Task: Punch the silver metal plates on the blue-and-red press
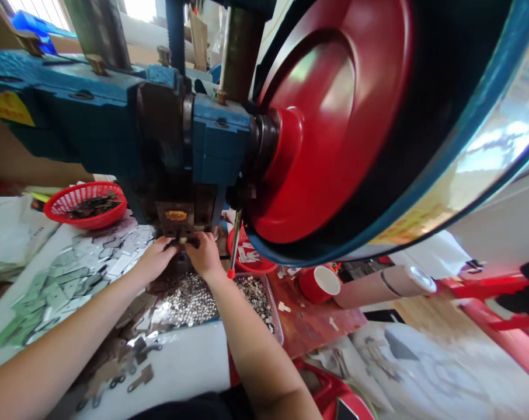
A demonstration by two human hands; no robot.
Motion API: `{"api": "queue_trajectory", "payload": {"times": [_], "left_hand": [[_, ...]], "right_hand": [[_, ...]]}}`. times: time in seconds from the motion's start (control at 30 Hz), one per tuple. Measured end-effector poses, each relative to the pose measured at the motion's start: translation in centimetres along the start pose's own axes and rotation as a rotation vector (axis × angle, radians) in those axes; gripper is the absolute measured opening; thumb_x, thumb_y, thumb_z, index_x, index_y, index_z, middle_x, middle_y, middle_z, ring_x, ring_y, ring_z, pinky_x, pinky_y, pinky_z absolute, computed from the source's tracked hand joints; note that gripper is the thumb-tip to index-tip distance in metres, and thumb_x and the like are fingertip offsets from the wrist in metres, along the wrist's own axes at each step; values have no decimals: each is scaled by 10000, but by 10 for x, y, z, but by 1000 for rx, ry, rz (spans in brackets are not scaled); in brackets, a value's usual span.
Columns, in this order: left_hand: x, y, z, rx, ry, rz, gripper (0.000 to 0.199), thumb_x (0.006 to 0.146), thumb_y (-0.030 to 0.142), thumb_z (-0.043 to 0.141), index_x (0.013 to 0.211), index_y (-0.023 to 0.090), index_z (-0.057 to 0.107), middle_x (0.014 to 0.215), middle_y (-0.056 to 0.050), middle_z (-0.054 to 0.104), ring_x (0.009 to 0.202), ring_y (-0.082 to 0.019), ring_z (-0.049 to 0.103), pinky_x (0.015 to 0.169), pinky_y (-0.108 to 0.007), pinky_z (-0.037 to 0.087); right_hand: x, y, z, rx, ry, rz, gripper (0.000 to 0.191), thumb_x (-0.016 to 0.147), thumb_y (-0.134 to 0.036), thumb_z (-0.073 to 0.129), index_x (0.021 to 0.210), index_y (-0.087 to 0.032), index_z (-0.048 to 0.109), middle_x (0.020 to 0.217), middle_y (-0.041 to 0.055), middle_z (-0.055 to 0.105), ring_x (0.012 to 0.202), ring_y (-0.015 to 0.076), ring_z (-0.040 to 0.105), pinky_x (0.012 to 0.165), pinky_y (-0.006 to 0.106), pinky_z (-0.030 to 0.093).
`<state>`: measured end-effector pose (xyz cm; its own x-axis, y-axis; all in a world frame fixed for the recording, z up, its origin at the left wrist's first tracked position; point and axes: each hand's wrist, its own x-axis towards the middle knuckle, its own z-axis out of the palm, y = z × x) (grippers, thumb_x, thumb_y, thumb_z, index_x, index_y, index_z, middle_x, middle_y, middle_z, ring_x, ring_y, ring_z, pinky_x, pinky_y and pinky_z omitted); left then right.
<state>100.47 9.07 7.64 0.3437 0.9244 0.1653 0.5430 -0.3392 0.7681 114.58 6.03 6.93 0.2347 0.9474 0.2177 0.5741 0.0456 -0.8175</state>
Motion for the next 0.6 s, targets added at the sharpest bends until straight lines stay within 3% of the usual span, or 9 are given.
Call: {"api": "queue_trajectory", "payload": {"times": [0.1,0.2,0.3,0.37,0.43,0.6], "left_hand": [[-6,10,-12,36,27,17,316,789,260,477,1053,188,636,1088,-54,660,1063,-242,569,962,-379,421],[-32,15,-33,100,15,66,279,826,343,494,1020,203,637,1118,-68,624,1088,-254,535,993,-410,376],[-70,10,-47,239,-284,175,234,859,378,465,890,249,659,969,-30,634,919,-215,575,864,-380,439],[-93,2,-48,333,-399,200,209,832,399,513,886,265,664,956,-31,616,905,-225,562,834,-384,436],[-107,-5,-45,407,-425,191,208,809,411,548,902,262,659,962,-42,600,919,-242,548,829,-395,426],[-111,-6,-40,419,-451,136,151,801,375,545,838,245,612,916,-36,596,902,-250,554,795,-390,421]], "right_hand": [[-8,-6,-6,-21,46,-9,168,750,-211,631,913,-179,651,924,47,602,900,180,575,843,311,467],[-31,-10,-20,-19,121,-55,118,808,-225,570,893,-196,646,898,40,618,868,172,581,818,304,470],[-60,-7,-39,-28,24,-81,113,832,-201,539,823,-207,652,829,22,634,842,167,592,809,300,466],[-77,-2,-48,-56,-39,-70,121,838,-195,539,813,-206,657,826,23,645,847,168,597,811,302,466],[-87,4,-53,-96,-44,-56,125,847,-196,536,831,-201,660,846,30,653,853,171,600,808,305,470],[-84,13,-52,-312,-57,-110,150,861,-166,523,880,-198,668,881,42,661,859,187,596,829,325,472]]}}
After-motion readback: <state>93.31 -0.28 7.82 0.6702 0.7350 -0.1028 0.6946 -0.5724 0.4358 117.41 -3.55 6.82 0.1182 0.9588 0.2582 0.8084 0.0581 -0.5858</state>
